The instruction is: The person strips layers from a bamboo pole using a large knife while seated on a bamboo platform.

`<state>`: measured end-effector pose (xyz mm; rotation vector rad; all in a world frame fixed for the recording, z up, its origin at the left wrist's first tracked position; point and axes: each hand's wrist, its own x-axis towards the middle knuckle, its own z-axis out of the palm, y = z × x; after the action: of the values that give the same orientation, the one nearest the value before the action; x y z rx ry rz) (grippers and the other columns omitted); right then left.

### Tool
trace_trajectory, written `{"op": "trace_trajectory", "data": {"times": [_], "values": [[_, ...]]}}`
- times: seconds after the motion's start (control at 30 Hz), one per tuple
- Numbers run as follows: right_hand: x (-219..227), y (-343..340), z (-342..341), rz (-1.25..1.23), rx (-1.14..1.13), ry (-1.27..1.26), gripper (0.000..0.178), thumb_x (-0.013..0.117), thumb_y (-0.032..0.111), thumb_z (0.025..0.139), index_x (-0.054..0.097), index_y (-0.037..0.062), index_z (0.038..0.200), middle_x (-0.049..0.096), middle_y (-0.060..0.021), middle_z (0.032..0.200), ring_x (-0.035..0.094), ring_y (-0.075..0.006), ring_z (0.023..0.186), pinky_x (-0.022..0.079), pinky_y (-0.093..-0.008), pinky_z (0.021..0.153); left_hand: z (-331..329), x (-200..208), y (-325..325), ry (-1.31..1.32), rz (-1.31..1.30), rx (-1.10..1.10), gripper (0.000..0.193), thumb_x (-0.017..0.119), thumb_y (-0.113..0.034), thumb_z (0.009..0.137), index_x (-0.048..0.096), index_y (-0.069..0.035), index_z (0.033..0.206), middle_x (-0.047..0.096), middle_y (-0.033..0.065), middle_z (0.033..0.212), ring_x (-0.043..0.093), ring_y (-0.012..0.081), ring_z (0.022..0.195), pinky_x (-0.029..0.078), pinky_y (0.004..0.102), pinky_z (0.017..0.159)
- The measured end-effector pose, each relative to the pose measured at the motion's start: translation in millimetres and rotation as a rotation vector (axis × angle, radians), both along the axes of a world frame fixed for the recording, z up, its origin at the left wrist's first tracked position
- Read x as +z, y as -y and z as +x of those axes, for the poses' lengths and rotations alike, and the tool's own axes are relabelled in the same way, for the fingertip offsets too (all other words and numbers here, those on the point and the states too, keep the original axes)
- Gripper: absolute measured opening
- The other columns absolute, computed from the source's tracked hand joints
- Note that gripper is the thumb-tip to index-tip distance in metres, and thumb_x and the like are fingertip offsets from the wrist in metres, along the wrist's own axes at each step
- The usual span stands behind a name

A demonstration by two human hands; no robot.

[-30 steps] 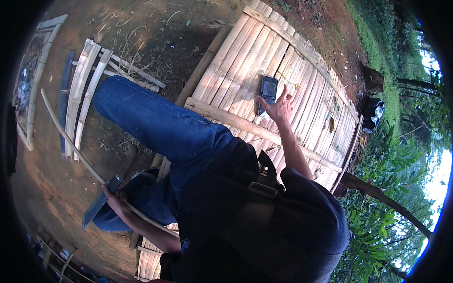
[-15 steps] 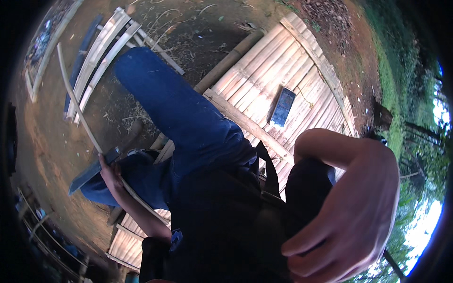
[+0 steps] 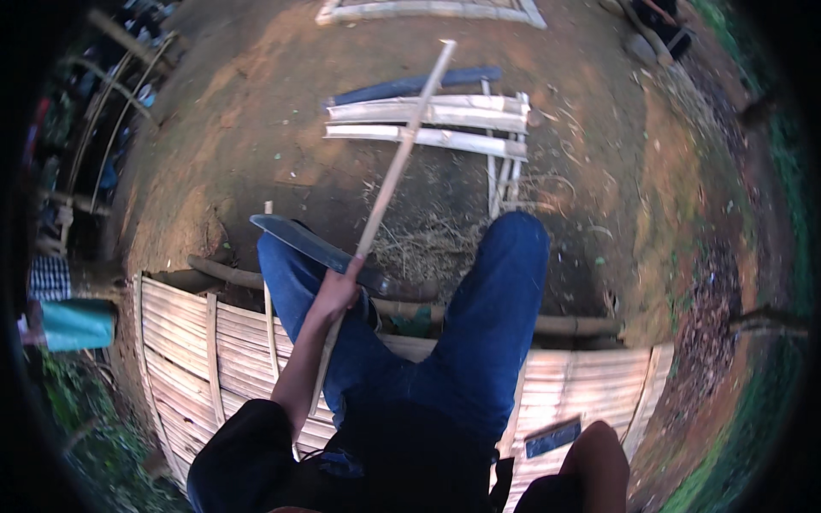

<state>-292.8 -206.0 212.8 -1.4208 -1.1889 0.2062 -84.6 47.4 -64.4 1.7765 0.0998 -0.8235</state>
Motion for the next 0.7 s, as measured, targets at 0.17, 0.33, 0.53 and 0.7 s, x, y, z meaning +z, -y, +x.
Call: {"op": "trace_trajectory", "data": {"times": [0.17,0.33,0.53,0.7], "values": [[-4.4,-9.2,55.6,0.005,0.151,0.032,0.026,0.050,0.020,0.097,0.063,-0.0025,0.095,0.065,-0.0155,0.094,0.064,-0.0268,0.081,0.051,-0.0382,0.075,2.0,1.8,-5.6,0.084,0.083,-0.085,0.044,0.051,-0.038,0.098,0.060,0.006,0.098,0.062,0.0163,0.079,0.061,0.0217,0.072,0.049,0.0368,0.062],[4.0,-17.8,88.0,0.013,0.260,0.060,0.025,0.053,0.020,0.096,0.062,-0.0024,0.091,0.065,-0.0145,0.091,0.064,-0.0254,0.078,0.051,-0.0371,0.072,-4.6,-27.4,-12.8,0.313,0.088,-0.090,0.047,0.049,-0.039,0.099,0.063,0.005,0.099,0.066,0.0221,0.085,0.064,0.0301,0.084,0.049,0.0411,0.079],[23.6,-27.3,107.9,-0.006,0.335,0.074,0.025,0.057,0.021,0.095,0.061,-0.0022,0.087,0.065,-0.0132,0.087,0.064,-0.0238,0.074,0.051,-0.0357,0.069,0.3,8.9,-9.5,0.144,0.037,-0.140,0.044,0.048,-0.039,0.100,0.060,0.003,0.097,0.059,0.0139,0.075,0.061,0.0226,0.071,0.050,0.0387,0.063],[33.7,-35.3,124.6,0.023,0.409,0.108,0.025,0.060,0.021,0.094,0.061,-0.0020,0.083,0.065,-0.0122,0.084,0.064,-0.0224,0.071,0.052,-0.0345,0.066,-4.2,-32.5,-16.2,0.344,0.090,-0.103,0.050,0.044,-0.043,0.100,0.064,0.002,0.093,0.064,0.0215,0.077,0.065,0.0326,0.076,0.049,0.0440,0.074]]}}
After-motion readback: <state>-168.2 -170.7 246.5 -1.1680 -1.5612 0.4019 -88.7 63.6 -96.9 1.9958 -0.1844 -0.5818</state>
